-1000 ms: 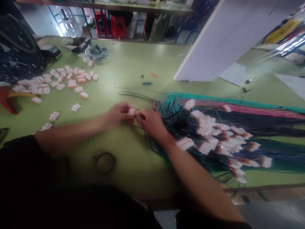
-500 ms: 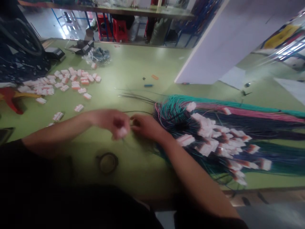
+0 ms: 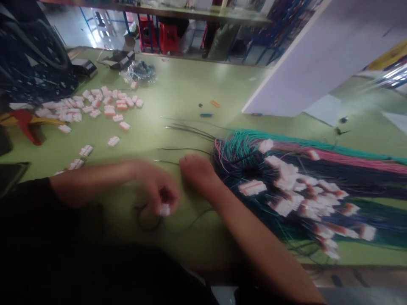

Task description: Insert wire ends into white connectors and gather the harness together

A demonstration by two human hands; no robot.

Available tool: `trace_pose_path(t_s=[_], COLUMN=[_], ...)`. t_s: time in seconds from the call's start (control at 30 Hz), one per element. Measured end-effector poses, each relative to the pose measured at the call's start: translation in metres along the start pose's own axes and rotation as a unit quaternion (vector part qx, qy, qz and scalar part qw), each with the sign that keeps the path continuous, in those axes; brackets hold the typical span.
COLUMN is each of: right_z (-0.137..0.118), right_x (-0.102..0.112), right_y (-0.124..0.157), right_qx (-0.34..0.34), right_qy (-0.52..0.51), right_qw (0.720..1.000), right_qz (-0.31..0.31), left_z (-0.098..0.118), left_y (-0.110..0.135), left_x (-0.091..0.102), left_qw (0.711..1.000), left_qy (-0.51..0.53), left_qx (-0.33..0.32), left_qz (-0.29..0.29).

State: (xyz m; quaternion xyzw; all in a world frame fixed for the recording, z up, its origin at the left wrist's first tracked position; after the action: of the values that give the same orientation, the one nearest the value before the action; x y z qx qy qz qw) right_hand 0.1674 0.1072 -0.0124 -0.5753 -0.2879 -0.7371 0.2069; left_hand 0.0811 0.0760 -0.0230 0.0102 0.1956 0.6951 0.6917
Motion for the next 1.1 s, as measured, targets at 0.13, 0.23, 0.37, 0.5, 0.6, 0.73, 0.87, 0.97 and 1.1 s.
trace_pose_path(t_s=[0.13,0.23,0.37,0.5,0.6,0.73,0.87,0.97,1.1], right_z=[-0.004,0.015,0.033,0.023,0.015,0.017,0.027,0.035,0.041], right_x=[-0.002,-0.002,0.005,0.017,0.025,0.029,0.024,0.019,0.018], right_y=[0.001,0.000,0.003,0.006,0.009,0.013,0.019,0.024,0.030], right_qx=[-0.004,-0.060,-0.064,0.024,0.067,0.038,-0.046,-0.105,-0.140], right_qy=[-0.013,-0.137,-0.428,-0.539,-0.506,-0.455,-0.436,-0.440,-0.415], right_qw=[1.000,0.986,0.881,0.812,0.821,0.839,0.847,0.846,0.860], right_qz=[0.007,0.075,0.190,0.223,0.255,0.296,0.300,0.282,0.264], left_z=[-0.004,-0.004,-0.002,-0.003,-0.006,-0.007,-0.002,-0.001,-0.004], left_y=[-0.003,-0.001,0.006,0.011,0.011,0.011,0.015,0.017,0.016], left_x=[-0.001,0.001,0.012,0.023,0.028,0.033,0.044,0.052,0.059], left_qw=[1.000,0.999,0.998,0.997,0.997,0.993,0.967,0.936,0.912], left_qy=[0.012,0.033,0.046,0.043,0.039,0.068,0.114,0.146,0.158], left_qx=[-0.003,0.003,0.009,-0.006,-0.004,-0.036,-0.109,-0.167,-0.220], left_qz=[-0.010,-0.010,0.029,0.059,0.060,0.092,0.201,0.272,0.310])
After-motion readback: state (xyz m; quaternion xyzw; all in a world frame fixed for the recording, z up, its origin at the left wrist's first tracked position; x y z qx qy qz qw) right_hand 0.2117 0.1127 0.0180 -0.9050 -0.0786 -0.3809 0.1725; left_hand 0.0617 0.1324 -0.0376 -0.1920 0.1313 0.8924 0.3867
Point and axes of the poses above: each hand's wrist, its own y-axis away from the middle knuckle, its own x-axis out of the back of the hand, z = x × y, the point moved 4 cm from there along -y, towards the middle knuckle, and after that the axes turned 1 degree about y, right-handed, at the moved point
